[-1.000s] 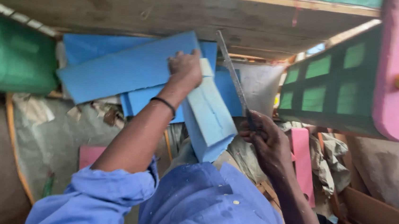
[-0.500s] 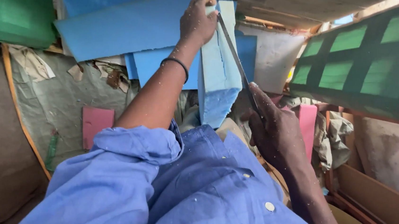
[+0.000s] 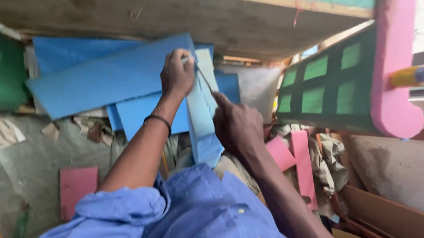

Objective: Cutting large blocks of blue upholstery foam into smaller pieces using a long knife on a wooden frame.

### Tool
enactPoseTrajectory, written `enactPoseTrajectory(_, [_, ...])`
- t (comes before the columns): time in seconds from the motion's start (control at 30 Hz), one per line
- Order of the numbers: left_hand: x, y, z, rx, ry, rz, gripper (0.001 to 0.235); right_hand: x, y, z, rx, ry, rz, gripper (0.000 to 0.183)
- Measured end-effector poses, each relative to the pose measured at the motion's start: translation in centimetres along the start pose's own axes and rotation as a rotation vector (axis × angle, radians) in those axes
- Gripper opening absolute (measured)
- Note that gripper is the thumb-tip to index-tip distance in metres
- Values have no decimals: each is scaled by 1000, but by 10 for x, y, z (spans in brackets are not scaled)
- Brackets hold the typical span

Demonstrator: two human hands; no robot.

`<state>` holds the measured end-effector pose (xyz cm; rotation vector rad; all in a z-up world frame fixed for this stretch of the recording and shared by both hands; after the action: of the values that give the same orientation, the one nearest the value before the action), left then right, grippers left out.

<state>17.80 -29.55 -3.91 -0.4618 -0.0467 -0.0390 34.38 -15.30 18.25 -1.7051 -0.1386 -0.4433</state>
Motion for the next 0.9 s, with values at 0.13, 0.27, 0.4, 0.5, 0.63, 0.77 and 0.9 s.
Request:
enactPoseTrajectory(0.13, [9, -21, -7, 49, -126, -65, 25, 64, -7, 26, -107, -110, 193, 56])
enactPoseTrajectory(0.27, [12, -18, -18, 51, -75, 31, 29, 100, -7, 30, -109, -60, 97, 65])
enactPoseTrajectory(0.4, [19, -4, -25, 86, -104, 114, 19, 101, 17, 17, -110, -25, 86, 63])
enactPoseTrajectory(0.5, [21, 6, -22, 73, -72, 194, 18, 72, 34, -1, -18, -97, 203, 59])
enactPoseTrajectory(0.63, [34, 3, -8, -12, -202, 152, 16, 21, 53, -19, 61, -167, 301, 55])
enactPoseTrajectory(0.77, [36, -14, -2, 2, -184, 144, 16, 11, 46, -23, 63, -53, 72, 57])
enactPoseTrajectory(0.9, [26, -18, 19, -115, -11, -20, 16, 45, 27, -16, 89, -79, -14, 58])
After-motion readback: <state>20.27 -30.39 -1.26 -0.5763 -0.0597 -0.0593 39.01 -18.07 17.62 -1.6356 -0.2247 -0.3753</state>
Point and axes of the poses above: each hand's wrist, its own x-axis away from the middle knuckle, its own y-axis out of the palm, z = x × y, the point moved 3 cm from there along -x, towards the middle knuckle, and after that the axes turned 10 degrees about x, right-handed, at the moved point
